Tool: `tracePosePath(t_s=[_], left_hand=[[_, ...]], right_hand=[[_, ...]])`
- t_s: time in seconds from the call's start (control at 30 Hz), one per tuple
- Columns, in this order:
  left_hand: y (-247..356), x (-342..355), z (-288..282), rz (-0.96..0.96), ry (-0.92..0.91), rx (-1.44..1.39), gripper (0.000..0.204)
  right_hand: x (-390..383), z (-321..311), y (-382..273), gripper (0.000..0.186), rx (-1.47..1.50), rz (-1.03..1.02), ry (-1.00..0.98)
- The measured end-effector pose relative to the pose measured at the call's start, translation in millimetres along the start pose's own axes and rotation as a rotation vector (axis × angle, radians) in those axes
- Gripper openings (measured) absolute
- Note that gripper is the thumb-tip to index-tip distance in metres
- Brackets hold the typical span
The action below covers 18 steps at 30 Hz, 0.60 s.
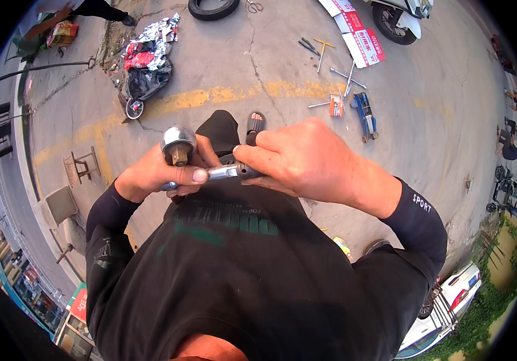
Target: The person uses a ratchet and socket to loosen and tighten bolts on the rear fender and undercarriage of a white scooter. They retrieve tools from a nearby workbench and continue adjusting fasteners while another person handles a tire nearby.
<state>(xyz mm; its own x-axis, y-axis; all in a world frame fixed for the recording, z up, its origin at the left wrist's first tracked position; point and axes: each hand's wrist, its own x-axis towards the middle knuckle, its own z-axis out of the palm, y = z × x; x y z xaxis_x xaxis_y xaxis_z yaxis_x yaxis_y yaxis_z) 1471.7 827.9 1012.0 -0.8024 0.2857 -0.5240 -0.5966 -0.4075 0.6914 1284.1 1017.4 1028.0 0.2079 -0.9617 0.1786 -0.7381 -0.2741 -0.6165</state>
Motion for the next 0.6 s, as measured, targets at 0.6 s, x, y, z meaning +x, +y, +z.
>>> tracePosePath(t_s=[0.6], left_hand=[[212.0,144.0,-233.5,0.228,0.053,0.301,0.023]], right_hand=[[146.4,-70.9,239.0,0.051,1.545,0.549,0.427]])
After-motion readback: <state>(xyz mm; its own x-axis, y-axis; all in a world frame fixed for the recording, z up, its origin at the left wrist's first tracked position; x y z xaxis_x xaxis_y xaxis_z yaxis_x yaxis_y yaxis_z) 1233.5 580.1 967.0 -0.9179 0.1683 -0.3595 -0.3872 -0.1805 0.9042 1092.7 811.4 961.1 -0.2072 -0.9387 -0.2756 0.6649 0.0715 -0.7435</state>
